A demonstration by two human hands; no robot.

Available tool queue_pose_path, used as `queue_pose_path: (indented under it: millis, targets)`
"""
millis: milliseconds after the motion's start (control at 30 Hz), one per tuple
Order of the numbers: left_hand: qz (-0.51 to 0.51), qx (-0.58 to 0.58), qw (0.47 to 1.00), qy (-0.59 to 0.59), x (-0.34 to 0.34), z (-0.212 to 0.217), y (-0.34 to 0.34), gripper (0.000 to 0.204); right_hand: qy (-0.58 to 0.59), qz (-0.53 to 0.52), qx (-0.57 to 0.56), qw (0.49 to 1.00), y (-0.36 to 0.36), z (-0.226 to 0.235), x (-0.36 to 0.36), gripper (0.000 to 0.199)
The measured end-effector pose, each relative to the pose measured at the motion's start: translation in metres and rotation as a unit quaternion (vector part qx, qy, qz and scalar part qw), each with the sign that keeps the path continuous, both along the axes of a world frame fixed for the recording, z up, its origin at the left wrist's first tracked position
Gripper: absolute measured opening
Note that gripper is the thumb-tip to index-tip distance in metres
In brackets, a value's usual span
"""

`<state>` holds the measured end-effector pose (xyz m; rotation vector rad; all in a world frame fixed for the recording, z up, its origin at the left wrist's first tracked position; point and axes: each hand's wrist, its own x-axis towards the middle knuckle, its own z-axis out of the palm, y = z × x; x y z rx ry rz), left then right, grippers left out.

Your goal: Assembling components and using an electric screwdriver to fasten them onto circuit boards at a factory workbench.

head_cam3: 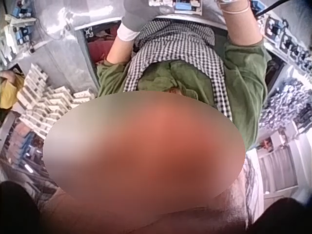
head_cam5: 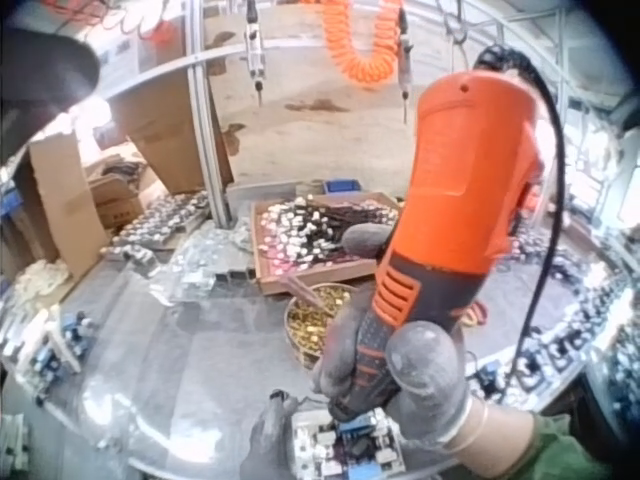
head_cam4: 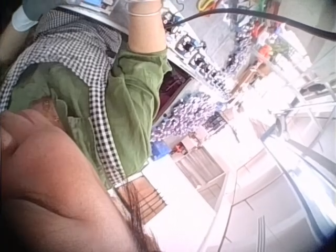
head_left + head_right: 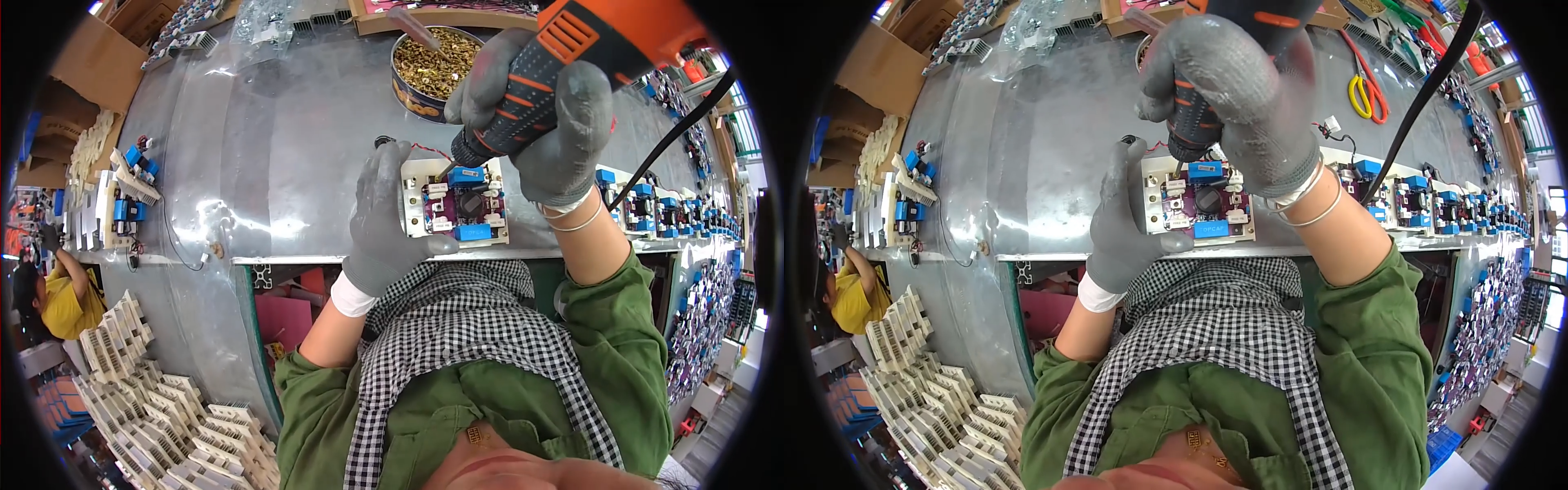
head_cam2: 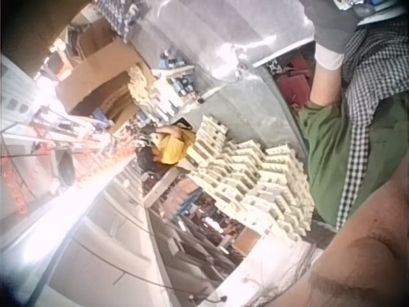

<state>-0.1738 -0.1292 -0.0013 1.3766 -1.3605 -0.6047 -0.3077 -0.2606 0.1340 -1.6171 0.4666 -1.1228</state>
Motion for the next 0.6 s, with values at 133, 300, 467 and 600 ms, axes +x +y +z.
queue_pose_path:
  millis: [133,300,467,600]
  targets:
    - [0.025,0.026,0.999,-0.024,-0.003,0.000,-0.001,0.124,0.037,0.034,-0.073,0.996,0.000,0.008,-0.002,0.072]
    - [0.008,0.000,1.000,0.004,-0.003,-0.005,-0.002,0.121,0.041,0.081,-0.049,0.995,0.005,0.004,0.003,0.077]
    - [-0.009,0.030,0.999,0.017,-0.001,0.000,0.000,0.122,-0.024,0.088,-0.042,0.995,0.004,-0.008,0.015,0.071]
    - [-0.026,0.024,0.999,0.002,-0.002,0.006,-0.001,0.119,0.020,0.087,-0.036,0.995,0.000,0.000,0.017,0.073]
